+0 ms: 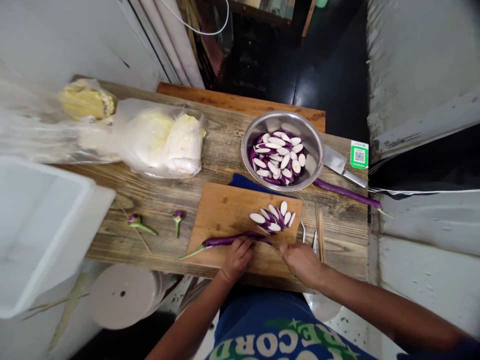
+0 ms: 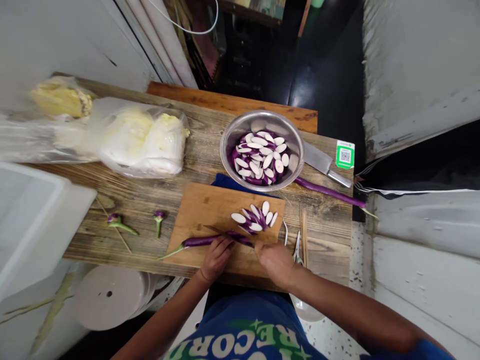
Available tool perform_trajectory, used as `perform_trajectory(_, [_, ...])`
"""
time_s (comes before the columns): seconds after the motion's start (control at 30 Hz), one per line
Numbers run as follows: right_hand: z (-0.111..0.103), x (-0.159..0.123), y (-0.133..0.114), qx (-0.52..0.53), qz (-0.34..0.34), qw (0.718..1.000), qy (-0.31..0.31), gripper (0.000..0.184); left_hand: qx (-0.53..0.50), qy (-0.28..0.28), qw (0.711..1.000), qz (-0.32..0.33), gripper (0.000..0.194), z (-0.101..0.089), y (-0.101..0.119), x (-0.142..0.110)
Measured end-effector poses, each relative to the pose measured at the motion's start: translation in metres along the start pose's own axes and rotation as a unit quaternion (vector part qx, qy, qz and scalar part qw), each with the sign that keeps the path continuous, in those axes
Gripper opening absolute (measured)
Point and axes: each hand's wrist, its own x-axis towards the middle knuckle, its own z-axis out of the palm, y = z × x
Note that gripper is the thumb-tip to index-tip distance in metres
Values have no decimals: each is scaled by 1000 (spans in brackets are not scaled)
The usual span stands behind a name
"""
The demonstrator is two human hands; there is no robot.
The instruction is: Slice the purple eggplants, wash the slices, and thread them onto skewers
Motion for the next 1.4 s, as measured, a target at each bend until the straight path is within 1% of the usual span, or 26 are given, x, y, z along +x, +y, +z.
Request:
perform_trajectory(0.07, [7,2,2,13,20,1000,12,21,-2,-18,1000,-7,33,-5,-3,-2])
perform_trajectory(0.13, [11,0,5,22,33,999,15,28,18,-22,999,-37,37,-11,-6,-7])
perform_trajectory(0.2, [13,-4,9,29,38,999,24,30,50,-19,996,-77,38,-16,-10,-14])
perform_trajectory(0.27, [13,-8,12,30,43,998,37,28,65,-20,993,-95,36,-18,-11,-19])
perform_trajectory(0.37, [11,-12,17,22,43,997,53,23,53,-3,995,-84,32,-12,-9,-19])
perform_trajectory(0.5, [6,-16,21,8,24,998,58,23,22,7,998,-52,32,8,-3,-9])
perform_trajectory(0.57, [4,-19,22,-3,24,998,57,22,19,21,998,-56,34,16,-1,-6])
perform_trajectory(0.63, [4,-21,23,-11,25,998,55,19,27,38,996,-75,37,20,0,-6])
perform_trajectory(0.7, [4,-22,23,-12,25,998,57,19,27,42,995,-85,39,20,0,-9])
perform_trajectory(0.8, [5,-24,23,-15,15,998,60,18,31,40,996,-71,41,17,1,-14])
perform_trajectory(0.93, [-3,-35,21,-42,-9,997,68,7,64,27,996,-55,34,11,4,-14])
perform_trajectory(1.03, [-11,-46,17,-49,-35,997,53,14,58,19,997,-37,27,9,6,-12])
perform_trajectory(1.17, [-13,-55,17,-42,-59,996,48,25,52,45,997,-31,21,11,5,-13])
perform_trajectory(1.27, [-9,-57,19,-37,-69,995,61,26,52,48,997,-40,19,14,5,-16])
perform_trajectory(1.4, [-4,-56,21,-38,-76,994,62,26,48,42,997,-43,20,15,5,-19])
